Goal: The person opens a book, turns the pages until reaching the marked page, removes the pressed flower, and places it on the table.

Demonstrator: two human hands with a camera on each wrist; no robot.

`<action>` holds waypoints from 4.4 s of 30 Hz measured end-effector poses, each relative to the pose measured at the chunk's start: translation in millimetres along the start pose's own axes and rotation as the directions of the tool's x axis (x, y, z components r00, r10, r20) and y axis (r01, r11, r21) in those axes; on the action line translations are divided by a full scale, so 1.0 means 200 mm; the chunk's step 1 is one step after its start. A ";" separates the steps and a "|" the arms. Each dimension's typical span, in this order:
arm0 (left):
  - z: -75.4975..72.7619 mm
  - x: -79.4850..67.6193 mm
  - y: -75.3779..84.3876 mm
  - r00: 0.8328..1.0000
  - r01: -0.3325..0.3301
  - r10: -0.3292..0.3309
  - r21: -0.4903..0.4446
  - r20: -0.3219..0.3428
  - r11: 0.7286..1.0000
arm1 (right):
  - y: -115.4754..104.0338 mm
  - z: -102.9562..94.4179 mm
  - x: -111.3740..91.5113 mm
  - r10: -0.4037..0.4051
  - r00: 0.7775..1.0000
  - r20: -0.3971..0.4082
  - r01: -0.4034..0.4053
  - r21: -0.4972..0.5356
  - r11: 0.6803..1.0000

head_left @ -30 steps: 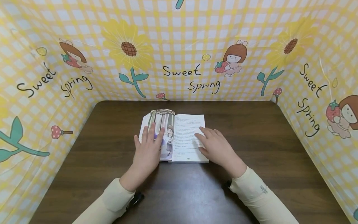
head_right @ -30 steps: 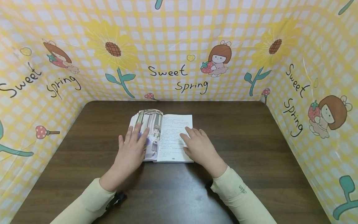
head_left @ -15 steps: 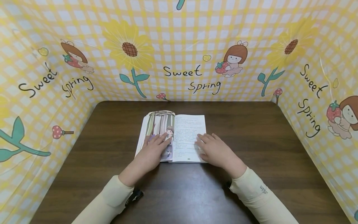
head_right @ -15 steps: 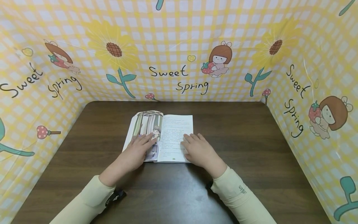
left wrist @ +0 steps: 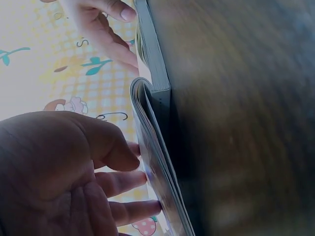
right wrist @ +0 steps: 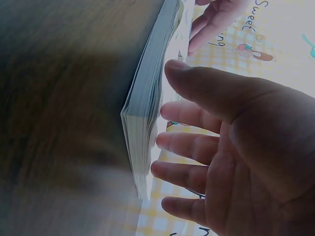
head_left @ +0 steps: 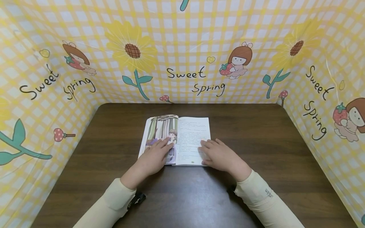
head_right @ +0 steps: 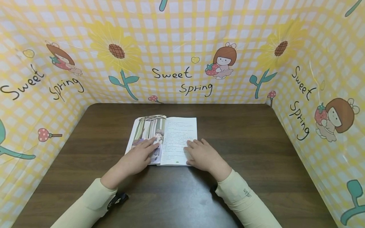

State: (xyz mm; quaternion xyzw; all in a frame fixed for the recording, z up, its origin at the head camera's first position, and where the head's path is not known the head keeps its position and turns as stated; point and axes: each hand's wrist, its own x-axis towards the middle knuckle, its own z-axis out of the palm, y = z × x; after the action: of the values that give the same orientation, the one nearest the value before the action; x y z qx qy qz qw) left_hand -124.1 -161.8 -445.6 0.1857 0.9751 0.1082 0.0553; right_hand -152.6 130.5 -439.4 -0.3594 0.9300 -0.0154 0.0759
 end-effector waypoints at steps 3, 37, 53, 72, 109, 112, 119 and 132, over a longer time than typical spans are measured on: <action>0.00 0.00 0.00 1.000 0.016 -0.016 -0.035 0.008 0.999 | 0.00 0.01 0.00 0.005 1.000 0.011 -0.005 0.019 1.000; 0.02 0.01 -0.01 0.999 0.035 -0.034 -0.074 0.021 0.997 | 0.08 -0.02 -0.01 -0.060 0.997 0.041 0.055 0.105 0.993; 0.02 0.01 0.00 0.999 0.042 -0.040 -0.081 0.019 0.996 | 0.08 -0.03 -0.03 -0.137 0.991 -0.002 0.137 0.071 0.988; 0.06 0.00 0.05 0.994 -0.106 0.105 -0.108 -0.015 0.988 | 0.04 -0.10 -0.02 -0.407 0.850 -0.334 0.257 -0.412 0.874; 0.00 0.00 0.11 0.971 -0.066 0.025 -0.165 -0.236 0.984 | -0.02 -0.16 -0.03 -0.349 0.595 -0.724 0.203 -0.285 0.937; -0.01 0.00 0.11 0.947 -0.067 0.015 -0.153 -0.320 0.986 | -0.01 -0.16 -0.02 -0.303 0.641 -0.705 0.167 -0.258 0.952; -0.05 -0.02 0.11 0.894 -0.009 0.015 0.015 -0.448 1.000 | 0.02 -0.13 -0.02 -0.217 0.734 -0.644 0.079 -0.235 0.969; -0.09 -0.04 0.09 0.925 0.062 0.038 0.251 -0.378 0.966 | 0.05 -0.09 -0.01 -0.137 0.822 -0.553 0.027 -0.203 0.979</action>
State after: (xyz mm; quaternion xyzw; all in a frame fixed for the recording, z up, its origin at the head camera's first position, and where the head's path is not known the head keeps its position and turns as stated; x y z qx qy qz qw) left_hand -112.8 -152.7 -424.4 0.1607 0.9741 0.0140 -0.1584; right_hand -160.1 138.1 -423.0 -0.3841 0.8917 -0.0373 -0.2366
